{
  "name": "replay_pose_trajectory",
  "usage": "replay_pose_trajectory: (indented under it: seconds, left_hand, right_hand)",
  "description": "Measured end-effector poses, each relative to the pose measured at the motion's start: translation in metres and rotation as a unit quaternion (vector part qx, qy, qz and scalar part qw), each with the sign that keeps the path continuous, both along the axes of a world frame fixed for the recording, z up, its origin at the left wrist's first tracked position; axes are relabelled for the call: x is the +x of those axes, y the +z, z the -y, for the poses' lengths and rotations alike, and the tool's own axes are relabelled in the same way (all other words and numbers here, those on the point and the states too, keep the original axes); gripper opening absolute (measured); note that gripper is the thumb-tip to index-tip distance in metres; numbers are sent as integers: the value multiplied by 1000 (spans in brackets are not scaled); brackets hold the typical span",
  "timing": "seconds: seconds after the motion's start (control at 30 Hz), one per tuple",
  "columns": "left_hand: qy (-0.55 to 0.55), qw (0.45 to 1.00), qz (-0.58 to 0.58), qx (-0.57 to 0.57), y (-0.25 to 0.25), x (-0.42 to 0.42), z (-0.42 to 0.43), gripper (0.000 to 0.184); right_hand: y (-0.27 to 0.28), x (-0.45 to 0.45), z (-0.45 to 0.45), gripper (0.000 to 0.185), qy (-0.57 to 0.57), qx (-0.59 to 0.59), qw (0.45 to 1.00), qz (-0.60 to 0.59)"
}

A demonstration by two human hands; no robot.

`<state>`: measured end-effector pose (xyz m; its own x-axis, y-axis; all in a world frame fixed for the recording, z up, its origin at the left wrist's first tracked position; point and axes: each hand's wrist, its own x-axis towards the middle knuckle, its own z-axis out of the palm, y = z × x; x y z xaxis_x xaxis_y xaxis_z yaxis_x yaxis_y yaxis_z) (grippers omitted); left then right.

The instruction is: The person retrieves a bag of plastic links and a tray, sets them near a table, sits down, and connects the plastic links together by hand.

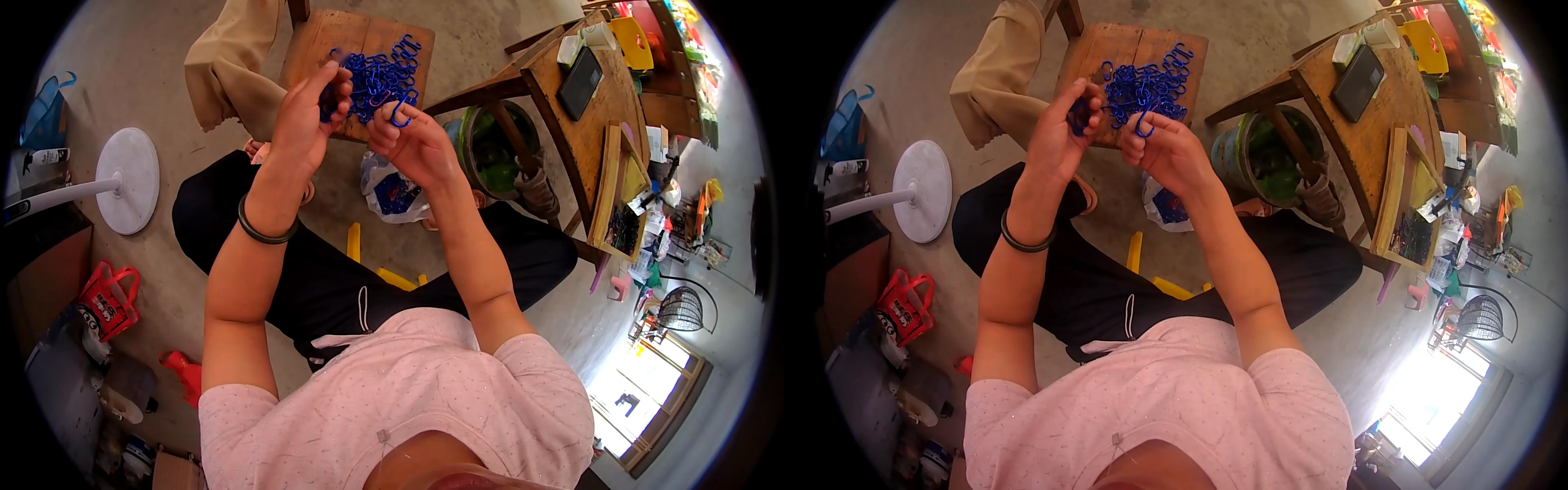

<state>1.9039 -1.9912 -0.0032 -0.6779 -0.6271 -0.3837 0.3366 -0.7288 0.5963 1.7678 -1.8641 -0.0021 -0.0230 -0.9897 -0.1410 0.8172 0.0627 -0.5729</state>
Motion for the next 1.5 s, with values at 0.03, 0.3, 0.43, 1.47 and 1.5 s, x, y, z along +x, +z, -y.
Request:
replay_pose_trajectory:
  seconds: [0.03, 0.3, 0.43, 1.47, 1.5]
  left_hand:
    - [-5, 1000, 7, -3, 1, 0, 0, 22]
    - [-14, 1000, 18, -6, 1, -1, -3, 22]
    - [31, 999, 1, 19, -5, 5, 7, 22]
    - [64, 997, 6, 52, 12, 11, 15, 23]
    - [65, 997, 11, 48, 13, 10, 14, 23]
  right_hand:
    - [-1, 0, -1, 12, 3, -3, 1000, 2]
    - [-4, 0, -2, 13, 12, -7, 1000, 18]
    - [-23, -21, 3, 17, -68, 177, 943, -273]
    - [-90, -81, 94, 21, -125, 138, 803, -567]
    - [-88, -81, 91, 21, -133, 141, 818, -542]
